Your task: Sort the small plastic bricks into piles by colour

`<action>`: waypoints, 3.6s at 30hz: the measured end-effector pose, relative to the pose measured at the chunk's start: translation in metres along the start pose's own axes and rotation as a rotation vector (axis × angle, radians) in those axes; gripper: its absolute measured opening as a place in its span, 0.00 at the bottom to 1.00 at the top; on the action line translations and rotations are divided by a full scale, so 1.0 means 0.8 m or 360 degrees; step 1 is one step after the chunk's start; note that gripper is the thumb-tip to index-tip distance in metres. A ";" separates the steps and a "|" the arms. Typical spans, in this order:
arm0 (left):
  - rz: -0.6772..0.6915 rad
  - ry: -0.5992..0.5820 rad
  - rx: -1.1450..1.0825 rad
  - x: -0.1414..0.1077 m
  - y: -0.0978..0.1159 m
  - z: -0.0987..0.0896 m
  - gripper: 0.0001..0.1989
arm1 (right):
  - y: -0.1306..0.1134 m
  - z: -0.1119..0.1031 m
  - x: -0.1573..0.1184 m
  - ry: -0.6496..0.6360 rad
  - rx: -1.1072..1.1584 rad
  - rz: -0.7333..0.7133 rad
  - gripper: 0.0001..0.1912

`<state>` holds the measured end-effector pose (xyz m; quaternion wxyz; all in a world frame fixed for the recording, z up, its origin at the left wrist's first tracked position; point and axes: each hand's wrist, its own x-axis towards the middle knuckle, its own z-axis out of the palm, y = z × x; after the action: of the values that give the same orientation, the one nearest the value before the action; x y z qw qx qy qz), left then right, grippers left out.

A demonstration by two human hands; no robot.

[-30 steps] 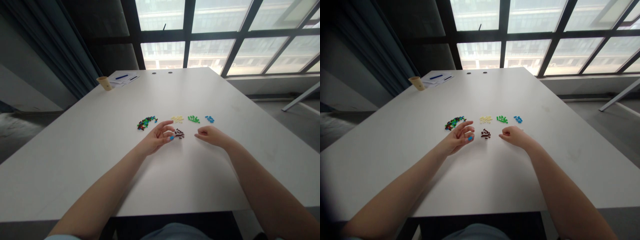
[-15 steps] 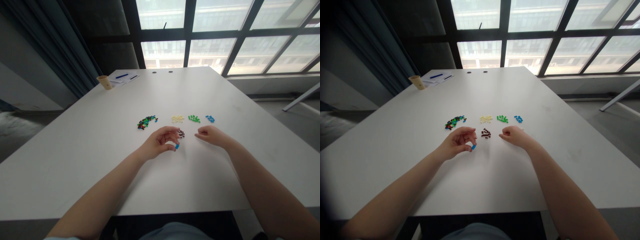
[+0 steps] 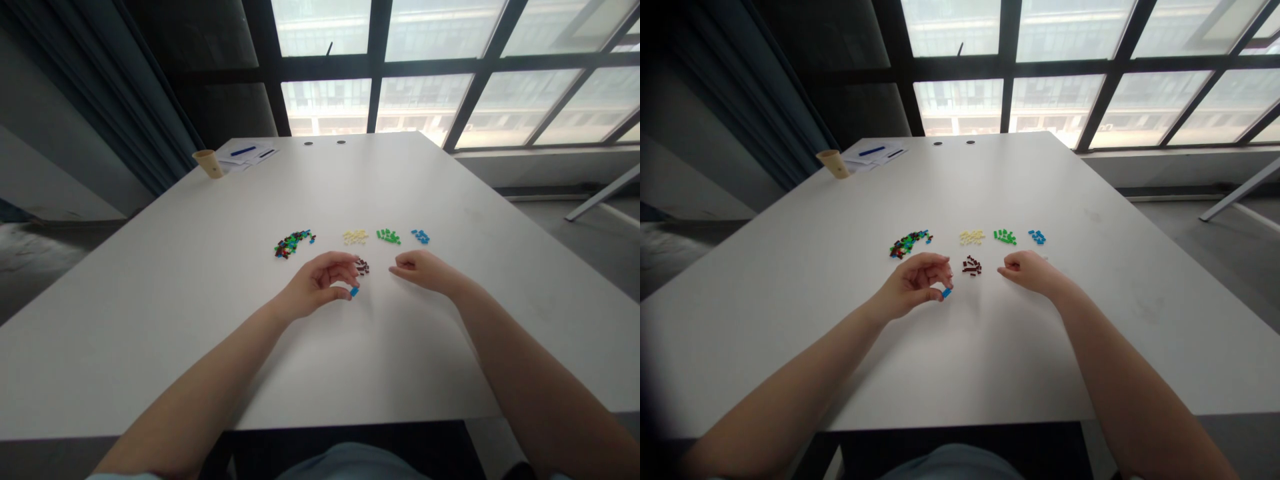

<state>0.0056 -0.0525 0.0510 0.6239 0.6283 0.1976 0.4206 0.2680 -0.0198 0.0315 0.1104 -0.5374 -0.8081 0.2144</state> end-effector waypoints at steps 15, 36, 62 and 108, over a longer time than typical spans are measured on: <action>-0.0330 0.0061 -0.0145 0.010 -0.030 -0.009 0.22 | -0.083 0.026 -0.021 0.0451 0.0362 -0.0853 0.08; -0.0462 0.0380 0.0245 0.012 -0.041 -0.013 0.19 | 0.027 -0.015 0.004 0.0891 0.0048 -0.0114 0.08; -0.0367 0.1004 0.2248 0.013 -0.062 -0.109 0.17 | 0.022 -0.009 0.007 0.0968 -0.0054 0.0348 0.19; 0.0312 0.0972 0.1406 0.004 0.010 0.018 0.06 | -0.047 0.037 0.006 0.0349 0.0022 -0.0225 0.17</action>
<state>0.0161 -0.0602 0.0610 0.1728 0.6955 0.4682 0.5170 0.2233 -0.0346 0.0226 0.2166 -0.4985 -0.8256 0.1515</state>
